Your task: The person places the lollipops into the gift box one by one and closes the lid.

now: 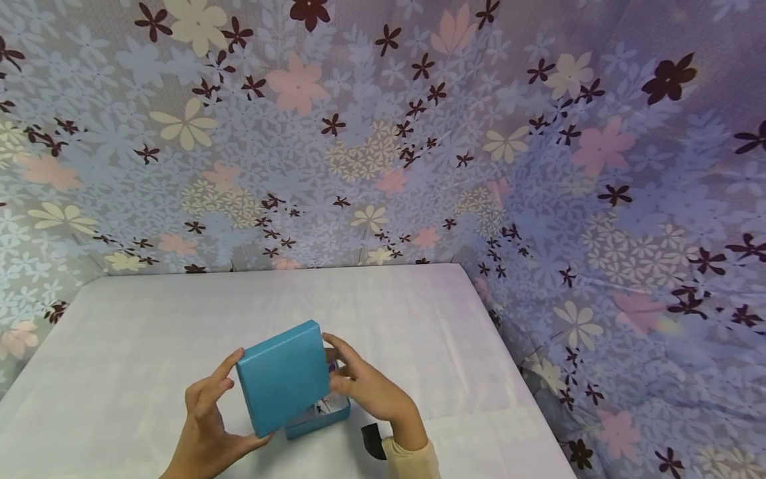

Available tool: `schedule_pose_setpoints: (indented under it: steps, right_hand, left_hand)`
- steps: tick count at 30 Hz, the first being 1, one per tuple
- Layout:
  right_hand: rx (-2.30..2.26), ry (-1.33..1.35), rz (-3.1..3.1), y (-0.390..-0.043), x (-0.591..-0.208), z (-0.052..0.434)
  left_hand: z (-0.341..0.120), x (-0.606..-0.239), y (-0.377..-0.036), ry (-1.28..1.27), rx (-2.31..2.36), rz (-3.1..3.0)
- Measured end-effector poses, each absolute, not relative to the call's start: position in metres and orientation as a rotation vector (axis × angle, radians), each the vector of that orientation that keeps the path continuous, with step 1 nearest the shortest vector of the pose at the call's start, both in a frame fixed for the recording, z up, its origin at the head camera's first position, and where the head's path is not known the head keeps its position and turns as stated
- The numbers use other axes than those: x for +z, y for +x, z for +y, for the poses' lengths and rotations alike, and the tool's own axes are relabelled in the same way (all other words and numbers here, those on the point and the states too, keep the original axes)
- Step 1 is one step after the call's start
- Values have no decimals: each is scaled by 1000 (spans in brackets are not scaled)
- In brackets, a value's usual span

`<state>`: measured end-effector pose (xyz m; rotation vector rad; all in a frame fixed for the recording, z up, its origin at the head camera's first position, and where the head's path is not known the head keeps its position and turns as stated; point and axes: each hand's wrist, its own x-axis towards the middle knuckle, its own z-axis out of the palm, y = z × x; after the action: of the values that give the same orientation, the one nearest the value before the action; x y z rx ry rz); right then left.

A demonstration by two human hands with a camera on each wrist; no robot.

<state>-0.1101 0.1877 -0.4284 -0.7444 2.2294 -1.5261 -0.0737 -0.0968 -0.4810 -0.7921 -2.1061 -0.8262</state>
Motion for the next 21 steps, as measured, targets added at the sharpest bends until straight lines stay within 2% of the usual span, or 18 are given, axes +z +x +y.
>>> schedule_pose_setpoints:
  steps: [4,13,21]
  right_hand:
    - [-1507,-914,2444,-102,-430,188]
    - [-1347,-830,2636,-93,-430,195]
    - [-1218,-829,2692,-100,-438,202]
  left_hand:
    - [-94,-480,-73,-700,-963,-2146]
    - [-89,-492,-73,-638,-1038,-2255]
    - [-84,-502,-75,-569,-1067,-2350]
